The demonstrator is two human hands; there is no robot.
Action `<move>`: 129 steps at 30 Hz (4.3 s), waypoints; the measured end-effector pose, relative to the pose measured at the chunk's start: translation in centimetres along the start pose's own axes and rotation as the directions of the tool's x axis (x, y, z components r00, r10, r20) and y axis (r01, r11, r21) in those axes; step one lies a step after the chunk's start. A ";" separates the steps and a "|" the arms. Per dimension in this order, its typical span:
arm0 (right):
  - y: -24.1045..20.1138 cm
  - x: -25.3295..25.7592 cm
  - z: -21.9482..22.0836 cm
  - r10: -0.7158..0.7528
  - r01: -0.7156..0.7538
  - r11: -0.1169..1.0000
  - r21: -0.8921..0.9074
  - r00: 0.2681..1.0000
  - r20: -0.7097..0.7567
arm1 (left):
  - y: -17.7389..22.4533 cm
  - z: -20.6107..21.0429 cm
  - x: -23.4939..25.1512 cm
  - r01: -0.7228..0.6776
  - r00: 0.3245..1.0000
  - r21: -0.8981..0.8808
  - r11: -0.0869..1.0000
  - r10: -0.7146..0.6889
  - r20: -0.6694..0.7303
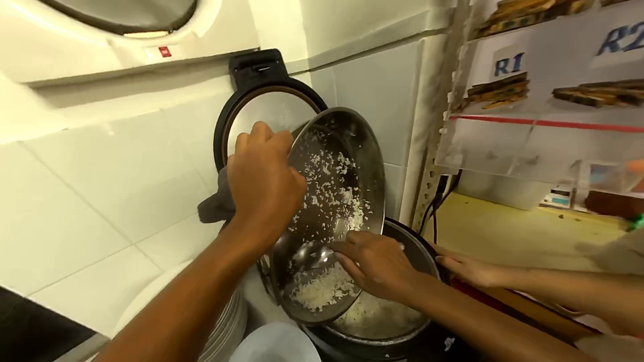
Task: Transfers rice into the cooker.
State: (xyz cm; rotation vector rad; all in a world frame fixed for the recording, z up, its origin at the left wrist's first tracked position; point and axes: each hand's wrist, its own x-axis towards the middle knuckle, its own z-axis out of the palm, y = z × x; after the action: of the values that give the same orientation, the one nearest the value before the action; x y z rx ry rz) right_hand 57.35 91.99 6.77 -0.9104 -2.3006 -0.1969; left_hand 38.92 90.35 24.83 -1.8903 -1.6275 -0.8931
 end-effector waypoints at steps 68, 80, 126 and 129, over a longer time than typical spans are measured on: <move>6.7 7.4 -4.6 0.722 -0.669 0.644 0.371 0.692 -0.005 | -0.7 -2.0 -7.3 -0.174 0.901 0.012 0.985 0.165 -0.401; 1.9 8.5 -7.6 0.495 -0.501 0.835 0.227 0.864 0.089 | -1.5 -1.4 -7.2 -0.145 0.890 0.008 0.989 0.134 -0.435; 0.2 1.0 -4.3 0.825 -0.669 0.560 -0.489 0.394 0.405 | -2.1 -0.3 -11.1 -0.101 0.785 -0.123 0.987 0.003 -0.620; 2.0 3.8 -4.4 0.852 -0.695 0.521 -0.495 0.388 0.352 | -1.6 -0.5 -11.4 -0.122 0.786 -0.140 0.983 0.010 -0.618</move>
State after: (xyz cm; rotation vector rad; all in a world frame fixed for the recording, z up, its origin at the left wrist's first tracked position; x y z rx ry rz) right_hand 58.89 94.04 12.35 -2.3987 -2.0176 0.2311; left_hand 36.41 82.68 16.64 -1.5017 -1.0979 -1.4737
